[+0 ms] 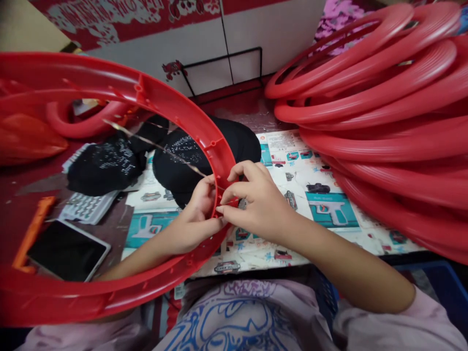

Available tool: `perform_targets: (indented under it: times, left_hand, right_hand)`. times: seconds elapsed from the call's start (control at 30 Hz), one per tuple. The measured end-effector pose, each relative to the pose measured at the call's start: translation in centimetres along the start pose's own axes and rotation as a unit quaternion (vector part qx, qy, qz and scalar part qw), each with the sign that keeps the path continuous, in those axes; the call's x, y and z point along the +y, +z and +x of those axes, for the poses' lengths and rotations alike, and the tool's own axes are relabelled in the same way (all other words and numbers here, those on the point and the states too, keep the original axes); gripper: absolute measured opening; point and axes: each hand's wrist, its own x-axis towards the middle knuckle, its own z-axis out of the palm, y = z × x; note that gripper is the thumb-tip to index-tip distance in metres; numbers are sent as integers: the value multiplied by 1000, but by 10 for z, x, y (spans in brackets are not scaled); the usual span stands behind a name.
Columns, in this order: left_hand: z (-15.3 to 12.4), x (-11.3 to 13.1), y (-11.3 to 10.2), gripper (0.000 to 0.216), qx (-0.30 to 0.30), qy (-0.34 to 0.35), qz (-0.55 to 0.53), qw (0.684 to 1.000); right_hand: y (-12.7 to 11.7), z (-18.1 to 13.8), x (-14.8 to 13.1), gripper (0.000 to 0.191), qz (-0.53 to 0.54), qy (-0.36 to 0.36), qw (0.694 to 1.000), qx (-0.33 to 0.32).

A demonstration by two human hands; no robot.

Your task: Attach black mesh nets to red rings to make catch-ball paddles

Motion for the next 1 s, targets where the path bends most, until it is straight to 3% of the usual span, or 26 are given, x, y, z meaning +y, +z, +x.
perform_targets:
  times: [0.3,0.4,0.53,0.73,0.9,1.0]
  left_hand:
    - [-4,8,-1,81,-86,-107,-14,990]
    - [-4,8,1,72,-72,-94,-16,993]
    - [-3,6,5,37,-6,-86,-60,995]
    - [-2,7,9,34,-5,-110,-70,992]
    - [-2,9,10,68,10,-75,-85,994]
    - [-2,4,9,74,14,-81,-91,992]
  right_hand:
    - [-11,6,7,12,64,-46,997,8]
    - [-8,6,10,10,64,-27,997,26]
    - [-4,6,10,10,70,-32,997,15]
    - [-3,5,9,8,36,-35,999,5]
    - [-2,3,9,6,-29,-103,994,16]
    - [-1,4,10,5,-26,-95,995,36]
